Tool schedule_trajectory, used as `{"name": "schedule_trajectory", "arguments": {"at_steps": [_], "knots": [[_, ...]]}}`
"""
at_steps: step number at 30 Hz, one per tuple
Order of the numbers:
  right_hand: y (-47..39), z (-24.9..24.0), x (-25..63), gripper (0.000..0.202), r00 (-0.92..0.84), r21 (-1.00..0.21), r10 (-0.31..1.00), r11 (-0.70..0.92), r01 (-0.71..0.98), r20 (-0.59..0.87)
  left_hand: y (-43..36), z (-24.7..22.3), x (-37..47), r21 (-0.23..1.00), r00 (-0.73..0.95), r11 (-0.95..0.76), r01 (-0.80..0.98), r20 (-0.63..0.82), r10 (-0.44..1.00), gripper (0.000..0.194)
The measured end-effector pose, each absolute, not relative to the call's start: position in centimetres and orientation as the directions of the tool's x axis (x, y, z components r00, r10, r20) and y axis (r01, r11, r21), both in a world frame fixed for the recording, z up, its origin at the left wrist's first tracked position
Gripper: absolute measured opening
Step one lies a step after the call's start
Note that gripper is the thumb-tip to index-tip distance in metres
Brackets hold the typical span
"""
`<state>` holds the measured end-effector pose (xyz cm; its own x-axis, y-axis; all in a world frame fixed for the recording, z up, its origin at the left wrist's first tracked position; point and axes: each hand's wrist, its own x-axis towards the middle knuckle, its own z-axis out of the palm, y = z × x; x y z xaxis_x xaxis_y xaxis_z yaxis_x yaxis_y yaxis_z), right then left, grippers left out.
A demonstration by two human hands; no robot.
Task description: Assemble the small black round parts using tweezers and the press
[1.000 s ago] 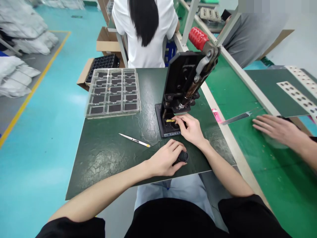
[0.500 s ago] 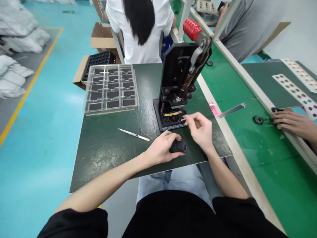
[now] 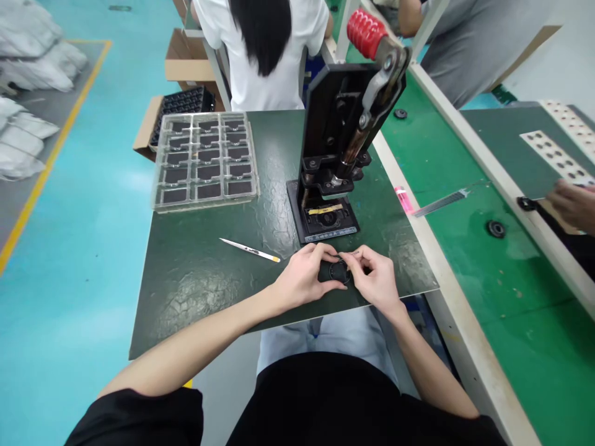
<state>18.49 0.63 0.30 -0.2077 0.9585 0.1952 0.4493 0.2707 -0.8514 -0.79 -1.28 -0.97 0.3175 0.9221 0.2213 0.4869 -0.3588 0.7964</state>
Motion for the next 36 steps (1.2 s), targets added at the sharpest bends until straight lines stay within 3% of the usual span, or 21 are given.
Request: {"name": "schedule_trajectory", "arguments": {"at_steps": [7,13,16,19,21,24,26,27,32,36], "knots": [[0.2,0.2,18.6,0.034,-0.245,-0.788,0.933,0.356,0.503,0.264,-1.3,-1.1,-0.7,0.792,0.312,-0.349,0.501,0.211,0.926,0.059],[0.0,0.6,18.0,0.031,-0.357,-0.593,0.811,0.583,0.556,0.463,-1.3,-1.2,-0.6,0.794,0.314,-0.349,0.498,0.21,0.926,0.056],[0.0,0.5,17.6,0.032,-0.401,-0.543,0.782,0.621,0.566,0.477,-1.3,-1.2,-0.5,0.793,0.308,-0.341,0.505,0.203,0.929,0.052],[0.1,0.4,17.5,0.034,-0.396,-0.579,0.809,0.588,0.565,0.434,-1.3,-1.2,-0.3,0.803,0.293,-0.314,0.507,0.182,0.939,0.051],[0.2,0.5,17.6,0.035,-0.357,-0.666,0.852,0.523,0.532,0.383,-1.2,-1.2,-0.3,0.812,0.282,-0.3,0.5,0.175,0.943,0.053],[0.2,1.0,18.2,0.031,-0.056,-0.836,0.931,0.35,0.422,0.361,-1.1,-1.1,-0.3,0.825,0.275,-0.286,0.488,0.165,0.947,0.06],[0.0,1.5,18.9,0.028,0.145,-0.88,0.916,0.302,0.365,0.375,-1.0,-1.1,-0.3,0.83,0.273,-0.284,0.479,0.166,0.947,0.061],[-0.1,1.6,19.3,0.027,0.16,-0.866,0.901,0.318,0.385,0.402,-1.0,-1.1,-0.3,0.831,0.272,-0.286,0.477,0.171,0.947,0.061],[-0.8,1.6,20.5,0.049,-0.226,-0.644,0.846,0.518,0.563,0.482,-1.1,-0.8,-0.3,0.826,0.272,-0.297,0.478,0.182,0.945,0.061],[-0.8,0.9,20.3,0.056,-0.237,-0.616,0.82,0.553,0.561,0.521,-1.1,-0.7,-0.4,0.822,0.287,-0.306,0.48,0.183,0.94,0.06]]}}
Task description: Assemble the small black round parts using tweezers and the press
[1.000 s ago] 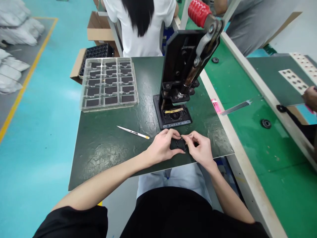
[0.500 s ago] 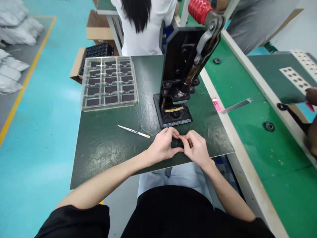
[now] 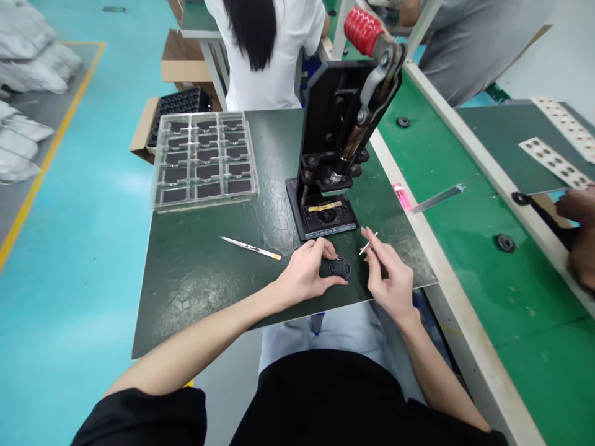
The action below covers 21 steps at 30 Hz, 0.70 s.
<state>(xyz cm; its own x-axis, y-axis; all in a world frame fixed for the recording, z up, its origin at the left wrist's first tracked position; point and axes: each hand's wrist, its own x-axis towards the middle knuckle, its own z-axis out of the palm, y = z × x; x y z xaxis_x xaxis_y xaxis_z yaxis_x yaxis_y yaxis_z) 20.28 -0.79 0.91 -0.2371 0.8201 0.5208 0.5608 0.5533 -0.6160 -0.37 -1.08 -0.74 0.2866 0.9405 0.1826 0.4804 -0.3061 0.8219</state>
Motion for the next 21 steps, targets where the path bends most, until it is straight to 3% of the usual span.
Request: {"name": "schedule_trajectory", "arguments": {"at_steps": [4,7,10,15,21], "knots": [[-1.0,0.5,19.4,0.036,-0.151,-0.653,0.798,0.571,0.498,0.583,-1.2,-0.8,-0.4,0.822,0.295,-0.312,0.476,0.185,0.937,0.058],[-1.3,0.1,18.8,0.022,-0.051,-0.79,0.87,0.469,0.394,0.491,-1.2,-0.8,-0.5,0.824,0.296,-0.317,0.469,0.191,0.936,0.057],[-1.5,-0.4,18.7,0.029,0.001,-0.867,0.923,0.362,0.342,0.386,-1.2,-0.8,-0.5,0.825,0.294,-0.306,0.476,0.179,0.939,0.056],[-1.3,-0.6,19.1,0.008,-0.023,-0.863,0.941,0.32,0.392,0.339,-1.2,-0.7,-0.5,0.825,0.295,-0.312,0.471,0.186,0.937,0.056],[-1.2,-0.8,19.1,0.007,-0.037,-0.862,0.942,0.321,0.392,0.334,-1.1,-0.6,-0.4,0.818,0.273,-0.308,0.485,0.193,0.942,0.056]]}}
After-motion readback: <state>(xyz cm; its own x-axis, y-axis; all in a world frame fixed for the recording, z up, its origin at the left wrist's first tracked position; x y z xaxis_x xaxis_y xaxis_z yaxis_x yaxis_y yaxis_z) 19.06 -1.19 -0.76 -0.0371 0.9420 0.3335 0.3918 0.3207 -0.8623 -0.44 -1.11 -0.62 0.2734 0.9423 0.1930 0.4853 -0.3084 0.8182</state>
